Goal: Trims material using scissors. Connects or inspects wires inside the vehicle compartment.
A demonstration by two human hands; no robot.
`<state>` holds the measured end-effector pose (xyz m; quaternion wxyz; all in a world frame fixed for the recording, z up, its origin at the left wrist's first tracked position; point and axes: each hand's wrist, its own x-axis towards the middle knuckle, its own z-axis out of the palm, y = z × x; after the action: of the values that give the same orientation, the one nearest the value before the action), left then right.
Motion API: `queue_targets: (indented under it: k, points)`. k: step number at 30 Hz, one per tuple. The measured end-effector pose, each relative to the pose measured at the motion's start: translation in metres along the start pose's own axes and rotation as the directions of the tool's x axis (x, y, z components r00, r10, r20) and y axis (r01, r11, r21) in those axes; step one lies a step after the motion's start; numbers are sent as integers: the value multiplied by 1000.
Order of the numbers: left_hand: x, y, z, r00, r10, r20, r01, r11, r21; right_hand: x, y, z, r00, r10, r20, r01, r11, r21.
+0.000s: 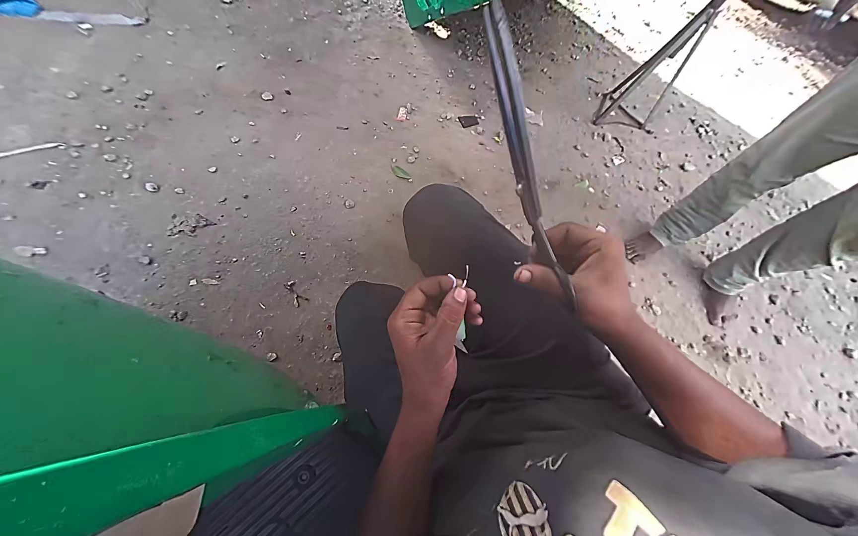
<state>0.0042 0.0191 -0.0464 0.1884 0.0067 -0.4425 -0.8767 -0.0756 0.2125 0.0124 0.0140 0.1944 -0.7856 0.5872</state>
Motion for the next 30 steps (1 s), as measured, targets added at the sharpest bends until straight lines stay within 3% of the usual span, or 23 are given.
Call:
queue_targets:
  k: [4,9,17,30]
  points:
    - [6,7,-4,987,130,-99,-110,976,188,-28,4,-7,969,-234,78,245,880,-407]
    - [8,8,-3,973,208,-104,-179,955,236,-48,12,-9,939,-319,132,333,739,-586]
    - [5,3,-2,964,254,-79,-221,932,288,-53,19,-9,923,-340,179,369,655,-659]
    - [6,3,-6,955,293,-45,-249,877,410,-54,21,-5,941,-247,233,339,684,-645]
